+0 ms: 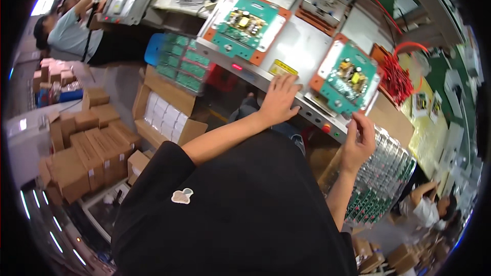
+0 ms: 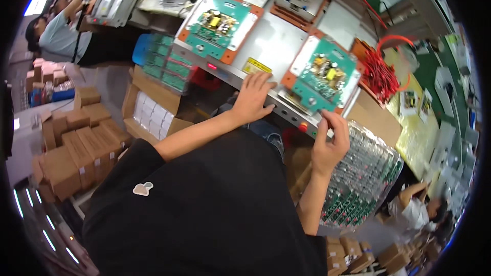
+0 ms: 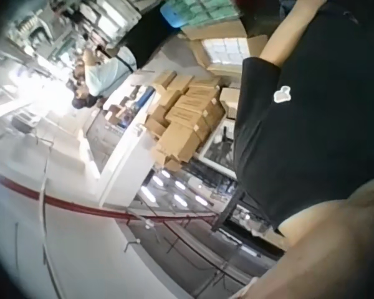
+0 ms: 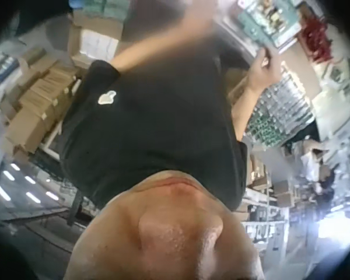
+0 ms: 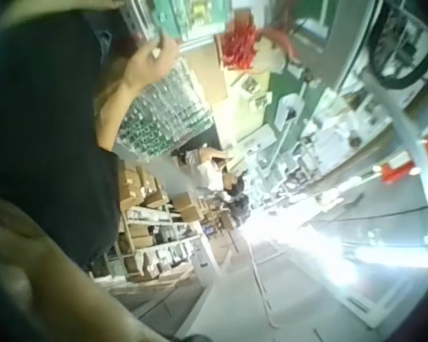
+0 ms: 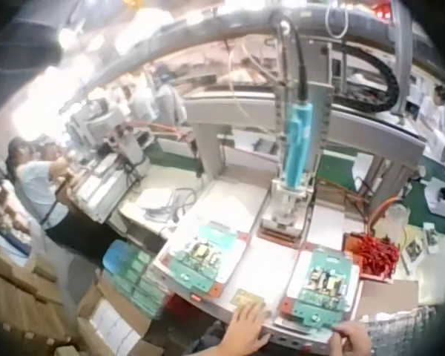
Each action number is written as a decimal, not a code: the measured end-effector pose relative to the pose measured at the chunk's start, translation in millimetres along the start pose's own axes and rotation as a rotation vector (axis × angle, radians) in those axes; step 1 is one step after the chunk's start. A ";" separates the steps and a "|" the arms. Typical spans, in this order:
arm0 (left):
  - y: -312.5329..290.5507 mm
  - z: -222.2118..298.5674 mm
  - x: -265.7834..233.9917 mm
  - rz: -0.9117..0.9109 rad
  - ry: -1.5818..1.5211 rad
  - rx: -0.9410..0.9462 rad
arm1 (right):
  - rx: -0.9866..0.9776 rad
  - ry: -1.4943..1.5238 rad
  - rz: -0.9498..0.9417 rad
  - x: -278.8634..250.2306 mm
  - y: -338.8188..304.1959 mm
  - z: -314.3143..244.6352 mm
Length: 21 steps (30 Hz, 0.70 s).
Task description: Testing electronic circuit boards by placing them into a testing jig and observing the results.
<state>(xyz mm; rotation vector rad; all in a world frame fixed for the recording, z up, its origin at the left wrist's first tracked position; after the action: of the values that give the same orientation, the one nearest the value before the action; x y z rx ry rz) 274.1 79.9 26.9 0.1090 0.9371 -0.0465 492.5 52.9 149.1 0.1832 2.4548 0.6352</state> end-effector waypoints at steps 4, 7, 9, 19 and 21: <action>8.2 -10.1 -63.4 0.208 -0.249 -0.012 | -0.102 0.058 -0.047 3.3 5.3 -18.0; 31.6 -52.3 -138.6 0.509 0.017 -0.085 | -0.113 0.044 -0.038 6.3 3.7 -23.5; 46.5 -95.0 -147.2 0.467 0.070 -0.152 | -0.100 0.069 -0.046 13.4 10.0 -31.2; 41.8 -89.6 -160.5 0.201 -0.188 0.059 | -0.097 0.073 -0.085 60.7 34.5 -84.0; 41.9 -83.8 -159.3 0.107 -0.051 0.281 | -0.113 0.044 -0.097 71.7 39.3 -91.3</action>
<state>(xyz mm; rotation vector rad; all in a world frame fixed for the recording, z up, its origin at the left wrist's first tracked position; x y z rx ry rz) 116.4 129.8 109.2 0.4167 0.8683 -0.0813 380.8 70.1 196.3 0.0062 2.4444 0.7399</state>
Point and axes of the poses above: each hand's wrist, its own y-axis towards the middle knuckle, its own x-axis out of the palm, z = x × y, the point moved 6 cm from there along y, towards the middle knuckle, and after that the axes turned 15 degrees about -x, right-handed, at the moved point
